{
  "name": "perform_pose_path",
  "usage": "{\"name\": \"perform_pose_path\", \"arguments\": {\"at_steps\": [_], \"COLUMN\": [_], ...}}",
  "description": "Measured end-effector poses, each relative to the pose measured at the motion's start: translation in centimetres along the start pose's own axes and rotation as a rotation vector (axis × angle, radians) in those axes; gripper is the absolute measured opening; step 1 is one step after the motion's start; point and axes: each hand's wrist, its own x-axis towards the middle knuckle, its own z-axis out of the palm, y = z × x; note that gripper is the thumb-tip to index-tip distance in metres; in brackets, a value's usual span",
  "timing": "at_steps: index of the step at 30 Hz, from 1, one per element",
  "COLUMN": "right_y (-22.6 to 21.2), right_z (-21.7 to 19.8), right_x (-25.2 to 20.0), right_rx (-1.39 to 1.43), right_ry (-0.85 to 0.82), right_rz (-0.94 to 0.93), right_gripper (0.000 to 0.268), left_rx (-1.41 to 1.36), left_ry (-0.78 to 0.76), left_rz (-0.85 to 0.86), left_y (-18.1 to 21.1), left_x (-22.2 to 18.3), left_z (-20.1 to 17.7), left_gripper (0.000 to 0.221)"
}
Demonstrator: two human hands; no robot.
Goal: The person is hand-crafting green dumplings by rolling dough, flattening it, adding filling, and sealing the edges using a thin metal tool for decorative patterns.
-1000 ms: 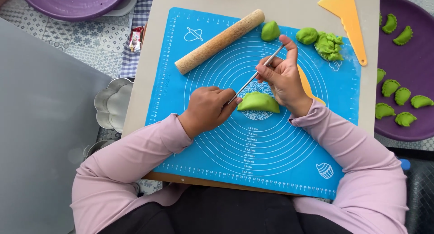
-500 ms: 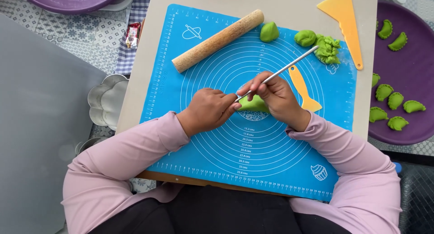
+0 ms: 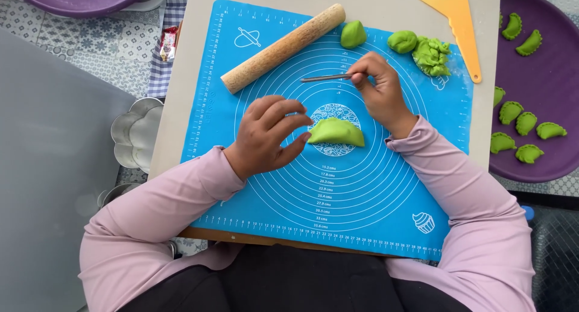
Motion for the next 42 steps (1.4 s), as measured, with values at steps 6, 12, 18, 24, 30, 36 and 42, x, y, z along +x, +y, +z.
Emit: {"name": "perform_pose_path", "arguments": {"at_steps": [6, 12, 18, 24, 30, 36, 42], "right_y": [-2.3, -2.2, -2.0, -1.5, -0.9, -0.4, -0.9], "right_z": [0.3, 0.0, -0.1, -0.3, -0.4, 0.0, 0.4], "right_x": [0.5, 0.6, 0.5, 0.7, 0.2, -0.1, 0.3], "right_rx": [-0.014, -0.02, -0.053, -0.102, -0.151, -0.175, -0.214], "right_ry": [-0.108, -0.133, -0.142, -0.161, -0.232, -0.348, -0.369], "right_rz": [0.078, 0.079, 0.06, 0.017, 0.02, -0.025, -0.086], "right_gripper": [0.017, 0.018, 0.02, 0.02, 0.02, 0.031, 0.034], "left_rx": [0.201, 0.204, 0.076, -0.18, -0.293, -0.367, -0.377], "left_ry": [-0.146, -0.137, -0.239, -0.403, -0.604, -0.79, -0.86], "left_rz": [-0.106, -0.123, -0.079, -0.037, -0.002, 0.032, -0.001], "left_y": [-0.4, -2.5, -3.6, -3.6, -3.3, -2.2, -1.8], "left_x": [1.0, 1.3, 1.5, 1.0, 0.5, 0.3, -0.6], "left_z": [-1.1, -2.1, -3.2, -2.6, -2.5, -2.1, -1.1], "left_gripper": [0.016, 0.011, 0.004, 0.003, 0.015, 0.015, 0.014]}}
